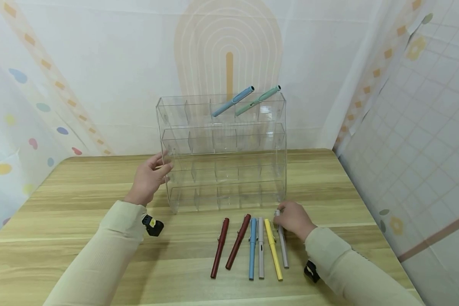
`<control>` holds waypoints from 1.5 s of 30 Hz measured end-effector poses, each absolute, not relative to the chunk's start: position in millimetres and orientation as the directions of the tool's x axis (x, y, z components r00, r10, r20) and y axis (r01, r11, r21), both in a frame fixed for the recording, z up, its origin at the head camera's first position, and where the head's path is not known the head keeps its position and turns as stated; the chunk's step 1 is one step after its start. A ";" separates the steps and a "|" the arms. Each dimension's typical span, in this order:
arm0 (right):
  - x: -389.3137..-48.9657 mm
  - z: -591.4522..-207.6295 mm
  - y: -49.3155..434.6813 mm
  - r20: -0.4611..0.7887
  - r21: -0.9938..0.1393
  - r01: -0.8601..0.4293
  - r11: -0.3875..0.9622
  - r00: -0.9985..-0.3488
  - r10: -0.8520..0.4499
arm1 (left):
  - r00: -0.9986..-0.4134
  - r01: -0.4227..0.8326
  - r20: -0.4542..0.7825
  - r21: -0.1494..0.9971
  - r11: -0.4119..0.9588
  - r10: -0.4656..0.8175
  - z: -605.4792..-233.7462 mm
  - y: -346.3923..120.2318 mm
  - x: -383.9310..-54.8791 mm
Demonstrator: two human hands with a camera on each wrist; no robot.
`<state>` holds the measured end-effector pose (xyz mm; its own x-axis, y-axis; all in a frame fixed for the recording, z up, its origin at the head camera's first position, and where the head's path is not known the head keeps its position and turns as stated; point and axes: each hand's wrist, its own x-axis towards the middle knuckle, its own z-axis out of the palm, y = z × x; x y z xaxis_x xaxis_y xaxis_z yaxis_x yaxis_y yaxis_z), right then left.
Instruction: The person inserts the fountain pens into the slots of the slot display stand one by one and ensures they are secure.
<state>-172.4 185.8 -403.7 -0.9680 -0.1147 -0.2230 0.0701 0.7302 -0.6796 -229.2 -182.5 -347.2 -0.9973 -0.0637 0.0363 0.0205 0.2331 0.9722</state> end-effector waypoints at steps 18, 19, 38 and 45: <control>-168.7 -386.8 192.8 -0.215 -0.783 0.109 0.613 -0.971 -0.102 | -0.996 0.029 0.049 0.971 0.236 -0.080 -346.8 -180.4 -232.1; -168.5 -385.1 193.0 -0.209 -0.785 0.105 0.610 -0.973 -0.102 | -0.996 0.027 0.047 0.972 0.233 -0.080 -347.0 -180.5 -232.1; -170.7 -341.6 203.9 -0.063 -0.860 0.037 0.508 -0.997 -0.035 | -0.997 0.017 0.035 0.974 0.225 -0.073 -348.3 -182.4 -230.6; -175.5 -324.1 204.1 0.005 -0.908 0.016 0.418 -0.999 0.049 | -0.997 0.017 0.034 0.975 0.223 -0.075 -349.1 -182.4 -229.6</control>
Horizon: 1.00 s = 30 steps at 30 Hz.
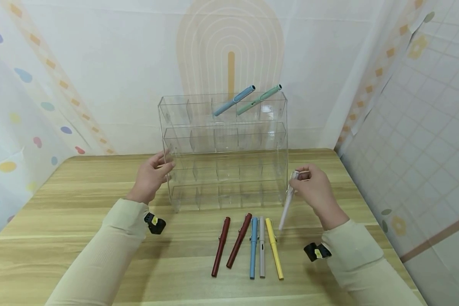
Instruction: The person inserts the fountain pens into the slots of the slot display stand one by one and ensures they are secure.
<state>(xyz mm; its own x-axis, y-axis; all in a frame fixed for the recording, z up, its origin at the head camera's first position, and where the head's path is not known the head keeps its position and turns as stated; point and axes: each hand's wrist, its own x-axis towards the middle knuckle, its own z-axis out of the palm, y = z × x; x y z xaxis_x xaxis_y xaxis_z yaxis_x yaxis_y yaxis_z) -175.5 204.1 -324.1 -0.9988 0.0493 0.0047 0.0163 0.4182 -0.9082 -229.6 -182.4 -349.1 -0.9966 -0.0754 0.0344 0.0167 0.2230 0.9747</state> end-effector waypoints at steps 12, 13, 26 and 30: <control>-188.8 -291.8 191.7 0.108 -0.985 -0.079 0.152 -0.976 0.191 | -0.997 0.013 0.030 0.975 0.220 -0.075 -348.4 -183.9 -228.8; -190.3 -289.4 189.8 0.107 -0.989 -0.083 0.125 -0.974 0.202 | -0.997 0.012 0.029 0.975 0.222 -0.075 -348.4 -184.0 -228.8; -212.2 -263.5 158.3 0.138 -0.977 -0.188 -0.105 -0.922 0.361 | -0.997 -0.010 0.008 0.973 0.229 -0.078 -348.0 -184.8 -228.7; -220.2 -255.7 151.7 0.163 -0.958 -0.239 -0.159 -0.909 0.383 | -0.997 -0.012 0.006 0.972 0.233 -0.078 -347.2 -184.5 -227.9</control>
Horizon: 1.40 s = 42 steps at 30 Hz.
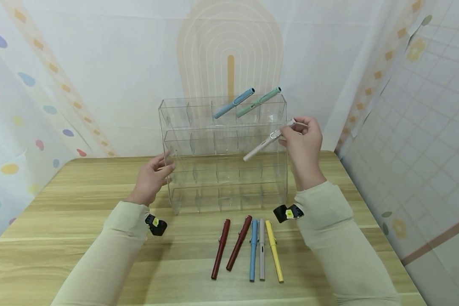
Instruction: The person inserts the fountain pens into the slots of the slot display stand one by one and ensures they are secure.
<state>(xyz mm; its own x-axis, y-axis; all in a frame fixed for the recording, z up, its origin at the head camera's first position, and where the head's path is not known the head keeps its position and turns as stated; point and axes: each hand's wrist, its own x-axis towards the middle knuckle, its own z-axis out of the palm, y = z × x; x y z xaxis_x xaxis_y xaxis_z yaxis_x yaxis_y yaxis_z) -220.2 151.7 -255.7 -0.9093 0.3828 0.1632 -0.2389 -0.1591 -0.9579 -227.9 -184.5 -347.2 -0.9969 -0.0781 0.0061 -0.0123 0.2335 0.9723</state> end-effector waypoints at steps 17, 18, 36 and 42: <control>-245.8 -233.0 124.5 0.175 -0.921 -0.305 -0.243 -0.879 0.443 | -0.997 -0.016 0.001 0.976 0.219 -0.078 -350.2 -181.8 -231.7; -247.4 -232.9 123.0 0.168 -0.922 -0.300 -0.246 -0.880 0.444 | -0.997 -0.016 0.002 0.976 0.219 -0.078 -350.3 -181.9 -232.0; -262.4 -262.5 89.9 0.164 -0.954 -0.253 -0.160 -0.889 0.427 | -0.998 -0.013 0.003 0.973 0.229 -0.067 -351.8 -184.5 -233.3; -264.3 -272.1 85.8 0.163 -0.966 -0.230 -0.122 -0.900 0.405 | -0.998 -0.006 0.009 0.974 0.227 -0.063 -351.0 -184.8 -232.0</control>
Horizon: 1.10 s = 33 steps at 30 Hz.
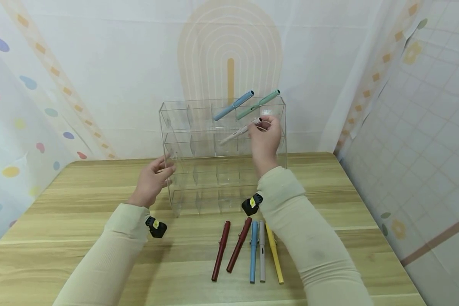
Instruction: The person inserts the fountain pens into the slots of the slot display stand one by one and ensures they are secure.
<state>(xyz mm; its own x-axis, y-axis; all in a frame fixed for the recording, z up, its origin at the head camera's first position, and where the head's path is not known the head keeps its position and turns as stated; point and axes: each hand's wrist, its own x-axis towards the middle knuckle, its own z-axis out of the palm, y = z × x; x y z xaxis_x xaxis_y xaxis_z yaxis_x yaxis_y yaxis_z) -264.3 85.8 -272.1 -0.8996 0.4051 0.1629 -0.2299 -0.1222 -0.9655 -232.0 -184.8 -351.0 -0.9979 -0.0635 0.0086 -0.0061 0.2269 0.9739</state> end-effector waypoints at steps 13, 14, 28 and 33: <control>-265.1 -280.1 78.9 0.180 -0.959 -0.249 -0.137 -0.906 0.384 | -0.999 -0.007 0.005 0.976 0.219 -0.054 -351.8 -184.3 -233.4; -265.0 -280.5 78.7 0.183 -0.959 -0.250 -0.133 -0.906 0.382 | -0.999 -0.006 0.006 0.976 0.217 -0.054 -351.9 -184.1 -233.6; -265.4 -286.8 79.1 0.198 -0.966 -0.244 -0.085 -0.910 0.364 | -0.998 0.000 0.015 0.974 0.224 -0.065 -351.0 -182.8 -235.3; -263.4 -288.9 80.2 0.205 -0.966 -0.248 -0.079 -0.912 0.355 | -0.998 -0.005 0.009 0.975 0.223 -0.065 -351.3 -183.6 -235.3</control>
<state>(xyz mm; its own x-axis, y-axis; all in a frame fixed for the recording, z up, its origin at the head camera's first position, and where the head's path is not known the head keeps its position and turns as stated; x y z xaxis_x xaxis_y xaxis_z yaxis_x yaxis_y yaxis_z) -263.4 80.2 -288.9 -0.9121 0.3552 0.2047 -0.2476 -0.0794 -0.9656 -235.3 -183.6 -351.3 -0.9979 -0.0646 0.0092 -0.0054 0.2228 0.9749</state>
